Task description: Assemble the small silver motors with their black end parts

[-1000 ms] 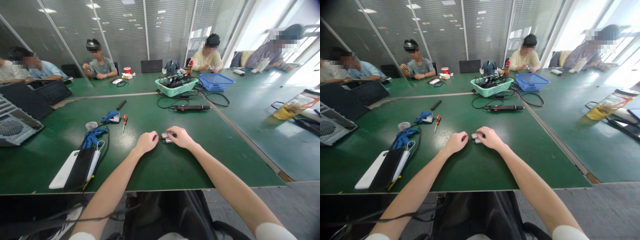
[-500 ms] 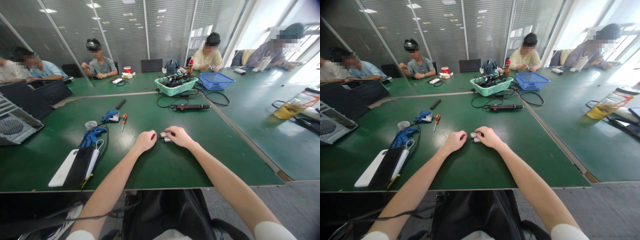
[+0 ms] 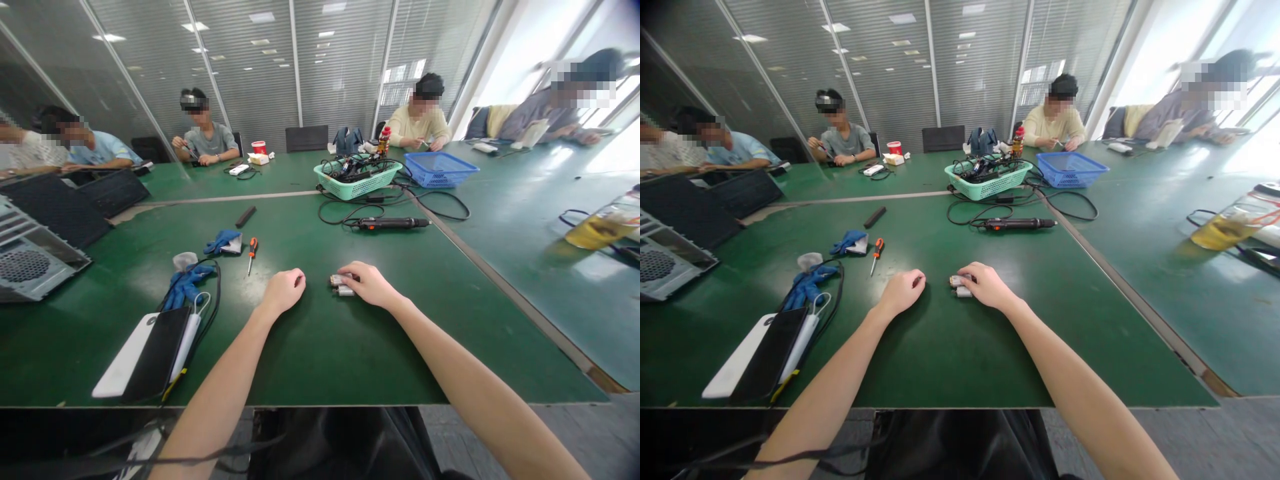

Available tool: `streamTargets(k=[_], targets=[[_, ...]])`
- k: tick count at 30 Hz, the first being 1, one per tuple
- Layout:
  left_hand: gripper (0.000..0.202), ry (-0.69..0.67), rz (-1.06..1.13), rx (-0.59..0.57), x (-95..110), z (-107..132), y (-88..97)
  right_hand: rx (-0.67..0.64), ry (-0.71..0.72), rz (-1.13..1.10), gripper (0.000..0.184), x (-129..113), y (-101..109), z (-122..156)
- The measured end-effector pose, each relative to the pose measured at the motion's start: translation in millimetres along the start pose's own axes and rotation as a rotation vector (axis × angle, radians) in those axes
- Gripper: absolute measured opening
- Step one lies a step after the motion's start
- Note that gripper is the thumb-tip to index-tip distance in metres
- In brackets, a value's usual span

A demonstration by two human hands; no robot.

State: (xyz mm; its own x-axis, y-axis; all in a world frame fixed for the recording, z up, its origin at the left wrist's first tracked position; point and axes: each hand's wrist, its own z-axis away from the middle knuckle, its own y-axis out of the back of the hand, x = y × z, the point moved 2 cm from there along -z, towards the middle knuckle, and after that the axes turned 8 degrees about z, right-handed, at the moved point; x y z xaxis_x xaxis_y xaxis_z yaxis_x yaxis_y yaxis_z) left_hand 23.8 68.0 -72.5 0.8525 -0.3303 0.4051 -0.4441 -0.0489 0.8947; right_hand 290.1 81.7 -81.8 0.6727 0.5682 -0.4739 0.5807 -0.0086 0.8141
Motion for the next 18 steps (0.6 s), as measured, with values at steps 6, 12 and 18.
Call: streamTargets(k=[6, 12, 18], targets=[[0.021, -0.033, -0.005, -0.025, 0.1, -1.1, -4.3, 0.041, 0.049, -0.001, 0.021, 0.6, 5.1, -0.6], [0.021, -0.033, 0.005, -0.019, -1.2, -1.4, -4.8, 0.036, 0.047, 0.009, 0.015, -2.1, 8.0, 0.7], [0.02, -0.027, 0.033, -0.026, 0.8, -0.4, -2.7, -0.004, 0.082, 0.043, 0.025, -5.2, 14.3, 6.8]])
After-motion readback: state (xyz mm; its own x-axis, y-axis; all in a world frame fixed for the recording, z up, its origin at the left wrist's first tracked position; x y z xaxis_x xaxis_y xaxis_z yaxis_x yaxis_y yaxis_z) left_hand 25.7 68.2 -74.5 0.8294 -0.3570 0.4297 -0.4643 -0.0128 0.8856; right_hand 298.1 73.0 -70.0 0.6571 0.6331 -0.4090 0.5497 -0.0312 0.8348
